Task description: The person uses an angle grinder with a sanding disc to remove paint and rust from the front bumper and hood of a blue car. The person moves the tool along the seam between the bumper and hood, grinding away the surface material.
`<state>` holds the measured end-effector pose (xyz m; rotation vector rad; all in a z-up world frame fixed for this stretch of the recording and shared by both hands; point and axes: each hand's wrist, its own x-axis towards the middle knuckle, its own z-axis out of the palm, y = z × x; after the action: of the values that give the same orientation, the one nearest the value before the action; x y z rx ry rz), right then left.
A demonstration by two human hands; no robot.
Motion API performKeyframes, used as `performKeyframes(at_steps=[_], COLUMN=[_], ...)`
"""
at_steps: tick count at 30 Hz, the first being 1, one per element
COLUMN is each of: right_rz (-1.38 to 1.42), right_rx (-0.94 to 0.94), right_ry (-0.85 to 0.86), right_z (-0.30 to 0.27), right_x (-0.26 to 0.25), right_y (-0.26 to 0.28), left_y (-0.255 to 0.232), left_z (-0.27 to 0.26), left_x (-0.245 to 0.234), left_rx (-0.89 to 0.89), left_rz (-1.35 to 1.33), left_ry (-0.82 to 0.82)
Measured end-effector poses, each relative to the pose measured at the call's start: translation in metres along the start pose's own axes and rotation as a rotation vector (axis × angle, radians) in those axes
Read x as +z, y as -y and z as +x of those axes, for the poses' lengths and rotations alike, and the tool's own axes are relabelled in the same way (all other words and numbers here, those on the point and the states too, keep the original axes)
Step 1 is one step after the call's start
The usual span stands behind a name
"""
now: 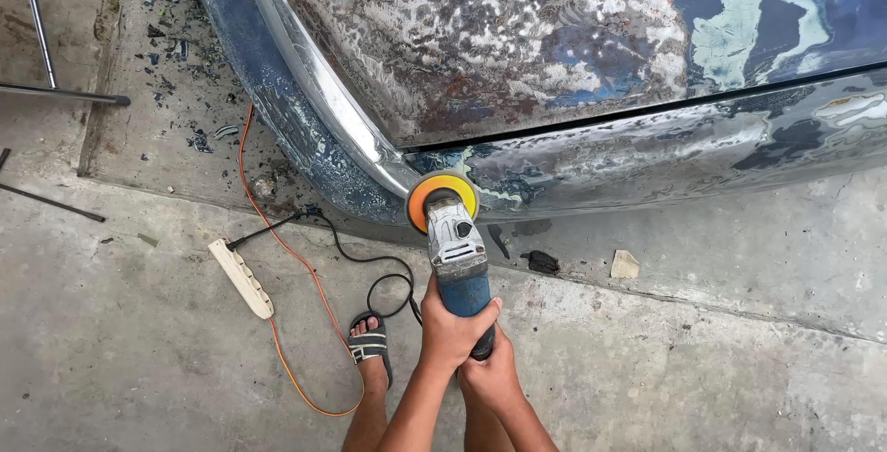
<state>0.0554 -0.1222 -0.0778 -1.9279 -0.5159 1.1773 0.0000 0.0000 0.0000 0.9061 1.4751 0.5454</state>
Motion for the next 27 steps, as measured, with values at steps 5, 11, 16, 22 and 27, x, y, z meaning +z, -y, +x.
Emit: performKeyframes(at_steps=[5,11,16,22,27], right_rz=[-0.025,0.022,0.009,0.006,0.038], right_rx=[0.051,0.048,0.057,0.056,0.038], right_ry=[0.012,-0.002,0.010,-0.004,0.010], right_z=[0.0007,-0.0007,-0.0016,-0.0027,-0.0028], right_x=[0.0031,0.0041,0.0059,0.0089,0.0098], right_y=[0.0072,0.0003,0.0016,0.0009,0.0014], left_y=[0.0003,-0.0011,0.0049,0.0010,0.0017], left_z=[0.0021,0.0005,0.0019,0.0018,0.0008], left_x=[-0.0019,-0.0015,-0.0040,-0.0045,-0.0066], left_rx=[0.031,0.042,0.007,0.028,0.023], left_rz=[0.025,0.039,0.025,0.055,0.061], left_ry=[-0.030,-0.006,-0.021,-0.016,-0.028])
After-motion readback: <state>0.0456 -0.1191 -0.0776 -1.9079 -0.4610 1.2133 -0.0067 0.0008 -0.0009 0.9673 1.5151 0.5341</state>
